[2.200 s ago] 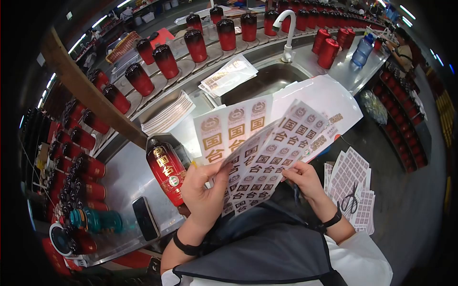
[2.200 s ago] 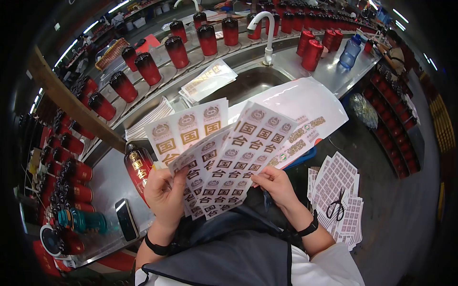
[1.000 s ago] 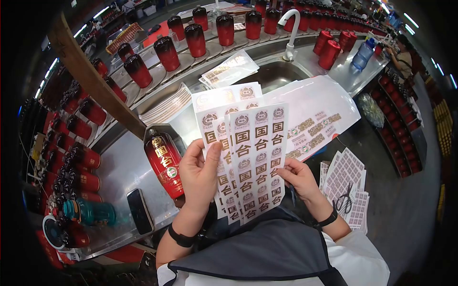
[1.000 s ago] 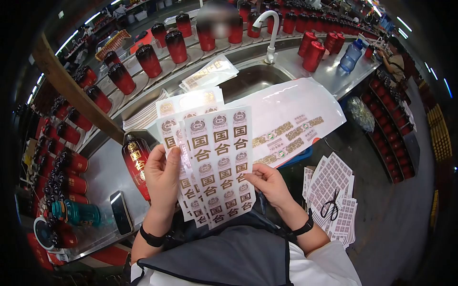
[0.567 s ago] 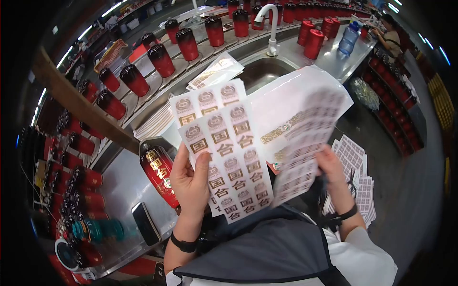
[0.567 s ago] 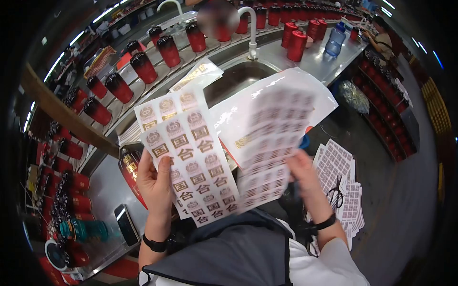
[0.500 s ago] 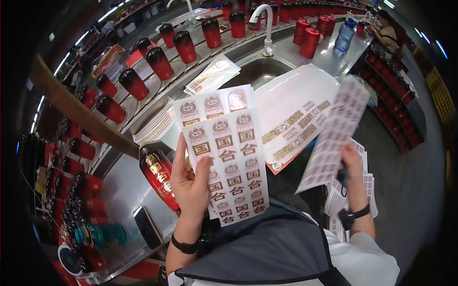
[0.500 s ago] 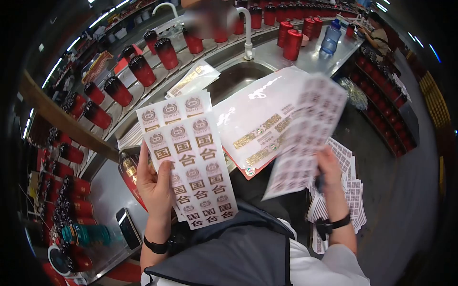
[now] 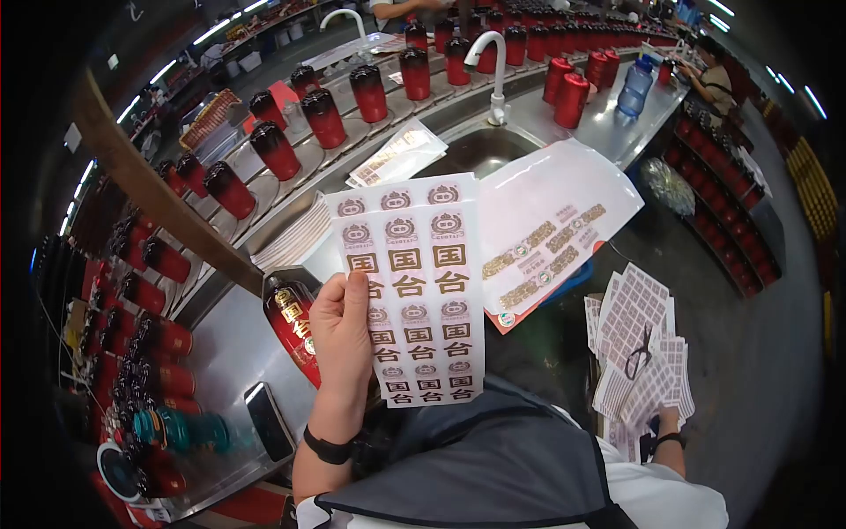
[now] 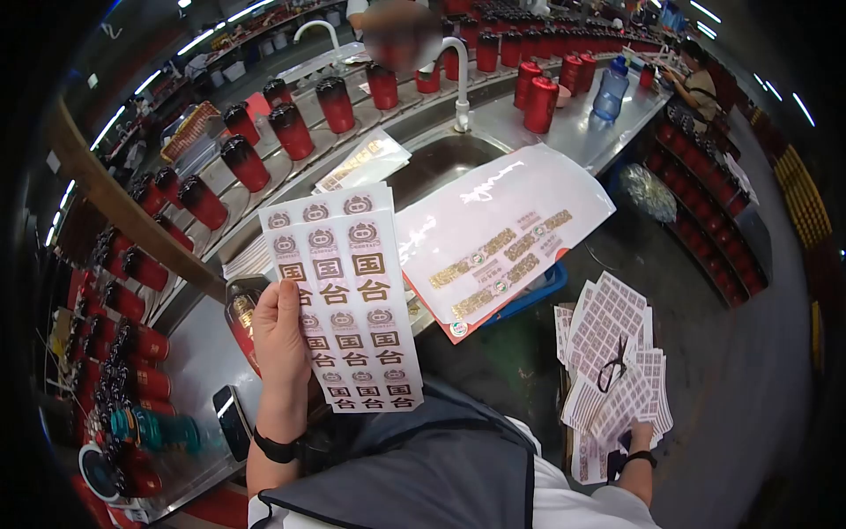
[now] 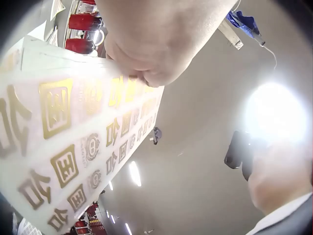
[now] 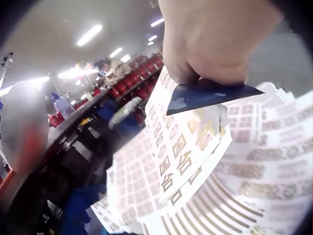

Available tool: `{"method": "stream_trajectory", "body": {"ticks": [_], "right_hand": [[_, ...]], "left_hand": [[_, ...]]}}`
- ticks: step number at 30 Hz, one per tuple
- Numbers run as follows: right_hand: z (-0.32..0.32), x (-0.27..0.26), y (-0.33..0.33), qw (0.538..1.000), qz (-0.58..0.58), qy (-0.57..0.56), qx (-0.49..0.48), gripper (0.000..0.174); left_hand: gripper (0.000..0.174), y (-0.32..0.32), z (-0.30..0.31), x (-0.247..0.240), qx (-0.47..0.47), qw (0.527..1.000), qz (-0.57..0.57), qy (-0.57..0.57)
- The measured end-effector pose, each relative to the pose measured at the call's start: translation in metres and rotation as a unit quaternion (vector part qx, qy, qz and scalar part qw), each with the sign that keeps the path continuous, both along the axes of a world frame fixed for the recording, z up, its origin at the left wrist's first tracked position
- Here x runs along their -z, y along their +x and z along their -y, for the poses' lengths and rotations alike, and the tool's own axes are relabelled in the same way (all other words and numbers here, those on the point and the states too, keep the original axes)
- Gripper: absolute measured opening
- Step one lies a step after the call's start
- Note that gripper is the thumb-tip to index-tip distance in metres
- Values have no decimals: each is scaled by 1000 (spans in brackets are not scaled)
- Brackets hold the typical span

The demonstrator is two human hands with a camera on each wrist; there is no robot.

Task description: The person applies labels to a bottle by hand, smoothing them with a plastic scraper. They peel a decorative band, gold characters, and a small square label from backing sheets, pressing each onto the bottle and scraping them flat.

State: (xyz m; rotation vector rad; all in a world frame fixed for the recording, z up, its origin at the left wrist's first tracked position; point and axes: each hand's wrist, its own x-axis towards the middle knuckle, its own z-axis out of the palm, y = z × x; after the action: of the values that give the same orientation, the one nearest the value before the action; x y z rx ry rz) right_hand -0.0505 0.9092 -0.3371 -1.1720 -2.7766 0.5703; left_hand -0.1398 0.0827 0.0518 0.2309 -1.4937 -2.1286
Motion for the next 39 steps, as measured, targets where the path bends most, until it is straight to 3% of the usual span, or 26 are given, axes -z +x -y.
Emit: {"method": "stream_trajectory", "body": {"ticks": [1, 2, 4, 6, 8, 10, 11, 12, 13, 15, 17, 18, 20, 21, 22, 23, 24, 25, 27, 30, 32, 34, 36, 37, 38, 39], "right_hand": [[84, -68, -32, 985, 165, 43, 15, 65], [58, -49, -38, 985, 113, 130, -19, 56], [82, -99, -92, 987, -28, 124, -103, 42], [140, -170, -151, 965, -133, -134, -184, 29], [259, -245, -185, 887, -232, -340, -208, 23], [379, -310, -180, 825, -191, -456, -274, 21], [428, -319, -176, 759, -168, -542, -320, 22], [477, -335, -160, 662, -87, -655, -353, 24], [505, -325, -147, 622, -5, -701, -349, 31], [545, -337, -117, 607, 253, -654, -374, 41], [560, -326, -95, 647, 331, -531, -435, 52], [561, -332, -107, 647, 329, -527, -442, 52], [556, -356, -134, 628, 290, -374, -618, 54], [556, -369, -154, 663, 277, -367, -591, 51], [560, -395, -165, 633, 227, -418, -611, 45], [571, -419, -169, 695, 161, -405, -571, 36], [577, -424, -176, 624, 63, -445, -639, 29], [591, -444, -171, 583, 21, -430, -688, 31], [621, -462, -160, 500, -87, -328, -796, 48], [662, -460, -156, 534, -33, -248, -808, 44], [677, -433, -172, 530, -79, -332, -776, 35], [678, -445, -207, 595, -113, -324, -727, 29], [667, -469, -280, 580, -229, -231, -747, 24], [659, -478, -323, 639, -306, -42, -705, 22], [658, -491, -344, 616, -393, 10, -683, 23], [661, -499, -363, 646, -391, 90, -650, 23]], "left_hand": [[28, 10, 8, 1, 4, 1000, -4, 15], [29, 10, 7, 0, 15, 999, -16, 24], [29, 7, 7, -1, 11, 1000, -18, 21], [30, 8, 5, -3, 13, 1000, -18, 20], [35, 11, 2, -9, 9, 998, -26, 61], [36, 14, 6, -11, 22, 996, -28, 87], [39, 13, 9, -12, 31, 993, -24, 116], [43, 14, 15, -10, 48, 990, -29, 130], [43, 17, 18, -10, 42, 990, -36, 129], [46, 18, 21, -10, 36, 982, -30, 183], [49, 23, 27, -11, 3, 984, -20, 178], [49, 22, 29, -10, 1, 982, -26, 188], [49, 24, 33, -6, -3, 979, -27, 203], [49, 24, 34, -3, -8, 978, -24, 208], [48, 27, 41, 0, -8, 981, -22, 191], [47, 25, 42, 2, -8, 984, -18, 175], [46, 23, 41, -1, -40, 985, -10, 165], [46, 21, 41, -2, -41, 985, -8, 167], [46, 18, 40, -2, -70, 994, -29, 74], [49, 16, 44, 0, -82, 995, -44, 32], [51, 19, 51, 2, -83, 996, -43, 3], [57, 22, 68, 1, -74, 997, -24, 15], [62, 23, 75, -18, -104, 989, -69, -73], [54, 28, 76, -27, -173, 974, -74, -122], [50, 38, 90, -26, -200, 964, -87, -155], [47, 50, 99, -22, -236, 953, -87, -169]]}}
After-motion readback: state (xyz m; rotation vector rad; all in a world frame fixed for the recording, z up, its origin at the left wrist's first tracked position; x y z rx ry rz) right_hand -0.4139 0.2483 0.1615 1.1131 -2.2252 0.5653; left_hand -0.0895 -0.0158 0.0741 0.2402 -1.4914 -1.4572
